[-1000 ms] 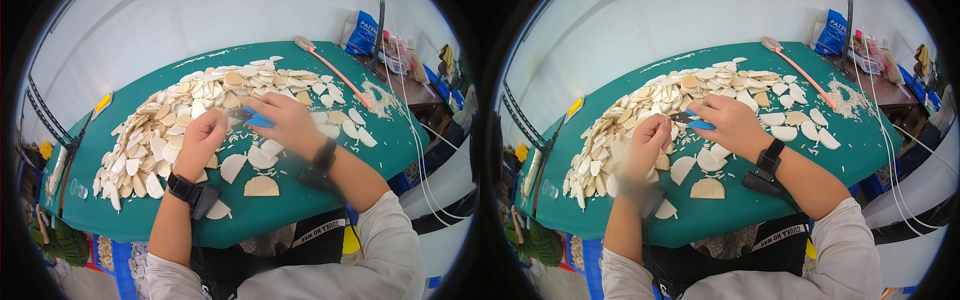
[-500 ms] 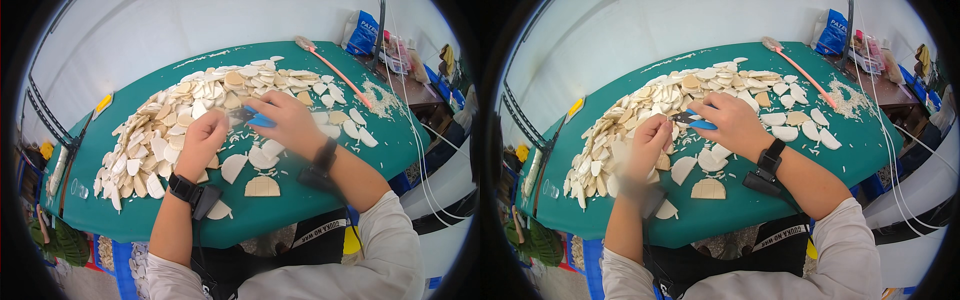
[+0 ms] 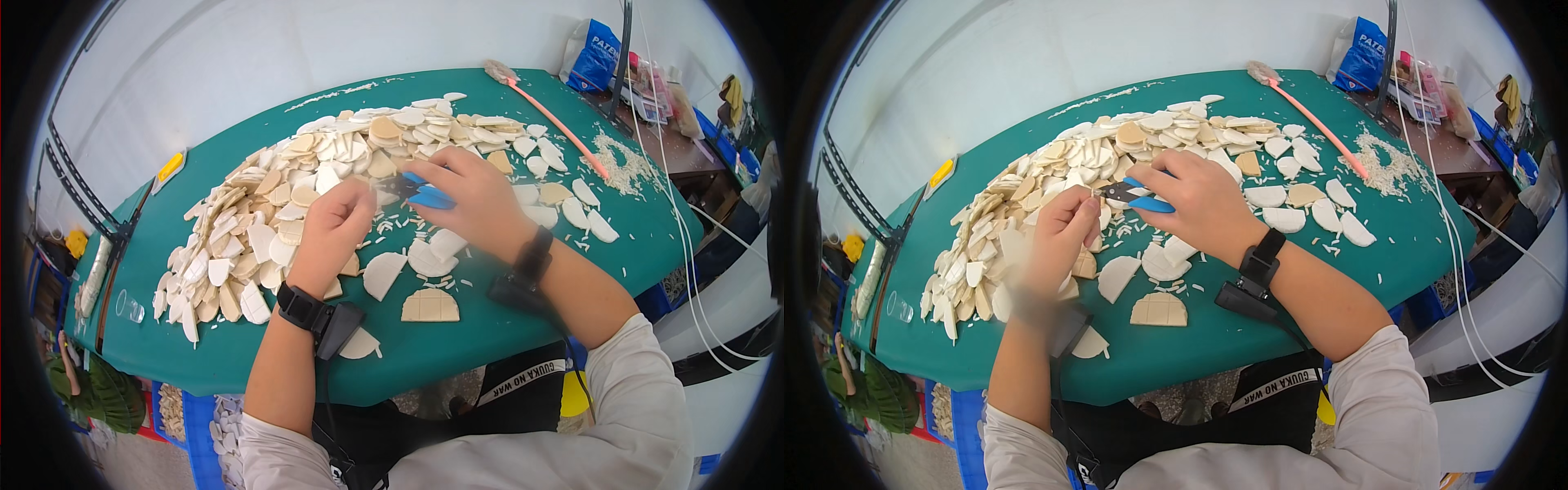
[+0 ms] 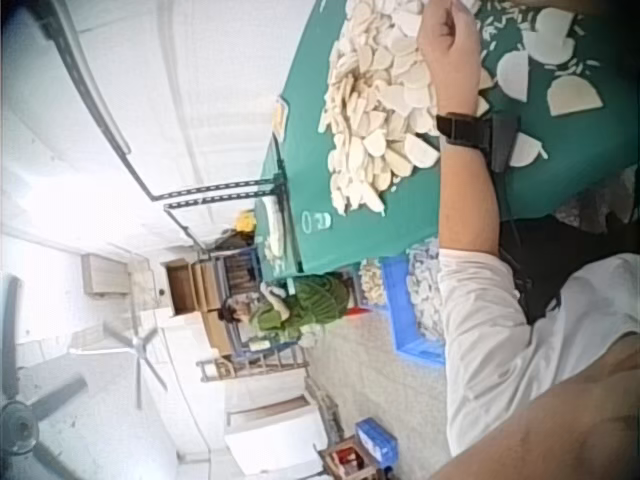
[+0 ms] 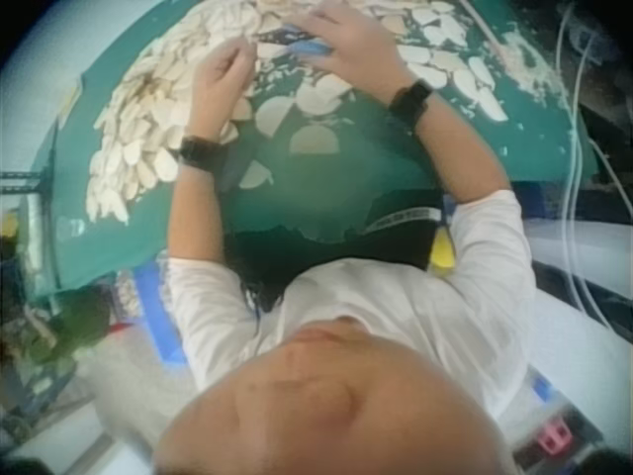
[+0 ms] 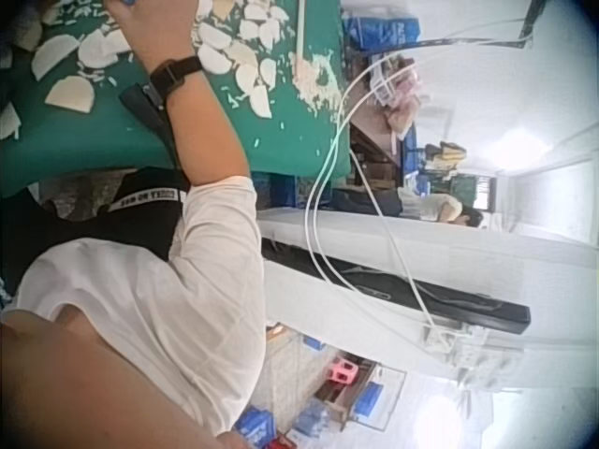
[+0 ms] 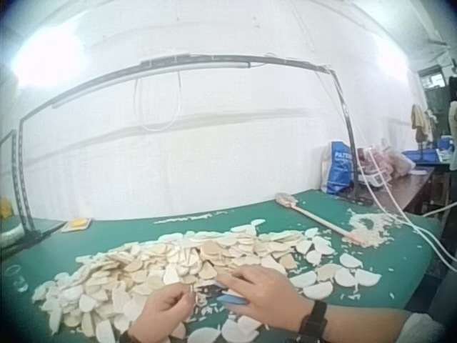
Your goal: The recorder is using a pair of nippers to trim or clean the edges of small wooden slices on a work table.
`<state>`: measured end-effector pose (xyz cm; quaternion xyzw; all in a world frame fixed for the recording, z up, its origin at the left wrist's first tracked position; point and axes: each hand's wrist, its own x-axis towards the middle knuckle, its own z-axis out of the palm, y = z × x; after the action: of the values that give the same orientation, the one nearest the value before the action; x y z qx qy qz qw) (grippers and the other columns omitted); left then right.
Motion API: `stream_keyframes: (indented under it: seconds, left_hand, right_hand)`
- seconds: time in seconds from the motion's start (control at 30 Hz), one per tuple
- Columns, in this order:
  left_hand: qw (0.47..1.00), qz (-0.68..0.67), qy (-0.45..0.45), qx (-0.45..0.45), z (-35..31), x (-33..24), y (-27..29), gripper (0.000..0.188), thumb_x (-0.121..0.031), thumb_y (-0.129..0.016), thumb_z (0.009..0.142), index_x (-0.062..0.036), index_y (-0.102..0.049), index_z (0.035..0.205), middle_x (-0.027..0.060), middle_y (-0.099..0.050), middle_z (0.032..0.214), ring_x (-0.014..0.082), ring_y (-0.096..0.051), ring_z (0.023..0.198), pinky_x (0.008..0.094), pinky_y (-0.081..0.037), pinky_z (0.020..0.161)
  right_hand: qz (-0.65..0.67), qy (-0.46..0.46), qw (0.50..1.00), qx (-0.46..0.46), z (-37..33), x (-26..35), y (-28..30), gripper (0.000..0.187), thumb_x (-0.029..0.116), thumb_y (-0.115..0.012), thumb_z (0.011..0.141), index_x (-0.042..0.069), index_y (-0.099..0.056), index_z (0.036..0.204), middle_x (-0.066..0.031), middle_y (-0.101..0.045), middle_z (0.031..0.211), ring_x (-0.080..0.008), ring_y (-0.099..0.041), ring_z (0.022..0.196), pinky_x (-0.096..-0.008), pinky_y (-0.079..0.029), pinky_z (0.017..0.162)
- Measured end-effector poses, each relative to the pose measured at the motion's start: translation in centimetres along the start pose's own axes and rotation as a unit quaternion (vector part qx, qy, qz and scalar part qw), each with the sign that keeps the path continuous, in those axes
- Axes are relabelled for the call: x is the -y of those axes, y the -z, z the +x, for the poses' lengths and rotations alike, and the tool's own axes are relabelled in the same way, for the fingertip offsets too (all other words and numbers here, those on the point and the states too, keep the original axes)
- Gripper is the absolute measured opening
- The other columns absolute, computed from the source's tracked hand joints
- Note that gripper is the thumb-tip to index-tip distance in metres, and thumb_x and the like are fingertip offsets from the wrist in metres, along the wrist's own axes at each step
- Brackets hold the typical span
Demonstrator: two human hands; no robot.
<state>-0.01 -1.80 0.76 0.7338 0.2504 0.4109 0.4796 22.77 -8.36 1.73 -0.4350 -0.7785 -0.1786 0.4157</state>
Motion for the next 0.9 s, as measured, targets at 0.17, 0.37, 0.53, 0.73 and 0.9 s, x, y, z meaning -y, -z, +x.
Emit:
stream_keyframes:
  seconds: [0.17, 0.37, 0.53, 0.73, 0.9]
  left_hand:
    - [1.000, 0.004, -0.001, -0.001, 0.04, 0.11, -0.16, 0.012, -0.012, -0.059, 0.102, -0.0025, -0.062, 0.097, -0.0065, -0.052, 0.076, 0.0012, -0.046, 0.067, 0.0204, -0.037, 0.057]
    - [1.000, 0.003, -0.009, 0.004, 0.06, 0.23, -0.17, 0.011, -0.011, -0.058, 0.101, -0.0024, -0.063, 0.096, -0.0067, -0.053, 0.077, 0.0011, -0.045, 0.069, 0.0204, -0.037, 0.058]
    - [1.000, 0.015, -0.006, 0.002, 0.02, 0.22, -0.16, 0.011, -0.011, -0.058, 0.101, -0.0023, -0.063, 0.096, -0.0067, -0.053, 0.078, 0.0012, -0.045, 0.070, 0.0202, -0.037, 0.059]
    - [1.000, 0.001, -0.002, 0.003, 0.02, 0.26, -0.16, 0.011, -0.012, -0.058, 0.101, -0.0025, -0.063, 0.097, -0.0065, -0.053, 0.078, 0.0013, -0.045, 0.069, 0.0203, -0.037, 0.059]
    - [1.000, -0.003, -0.001, 0.004, 0.18, 0.37, -0.30, 0.011, -0.012, -0.058, 0.102, -0.0025, -0.063, 0.098, -0.0063, -0.053, 0.077, 0.0014, -0.046, 0.068, 0.0205, -0.037, 0.058]
  right_hand:
    - [-0.003, 0.003, 1.000, -0.002, -0.14, -0.23, -0.16, 0.038, 0.023, -0.080, 0.081, 0.015, -0.068, 0.116, -0.0048, -0.060, 0.095, -0.0248, -0.064, 0.086, -0.0374, -0.052, 0.070]
    - [-0.009, 0.008, 1.000, -0.006, -0.14, -0.23, -0.21, 0.037, 0.023, -0.080, 0.081, 0.015, -0.068, 0.116, -0.0039, -0.061, 0.094, -0.0239, -0.064, 0.084, -0.0365, -0.052, 0.068]
    - [-0.012, -0.010, 1.000, 0.017, -0.17, -0.08, -0.05, 0.043, 0.023, -0.081, 0.080, 0.017, -0.068, 0.120, -0.0043, -0.062, 0.096, -0.0236, -0.065, 0.086, -0.0354, -0.053, 0.071]
    - [-0.015, 0.001, 1.000, -0.001, -0.12, -0.07, -0.07, 0.036, 0.024, -0.080, 0.081, 0.016, -0.069, 0.115, -0.0029, -0.061, 0.092, -0.0228, -0.064, 0.081, -0.0359, -0.052, 0.066]
    - [-0.008, 0.000, 1.000, -0.006, -0.18, -0.12, -0.02, 0.036, 0.023, -0.080, 0.081, 0.017, -0.069, 0.114, -0.0026, -0.061, 0.092, -0.0224, -0.064, 0.080, -0.0355, -0.052, 0.065]
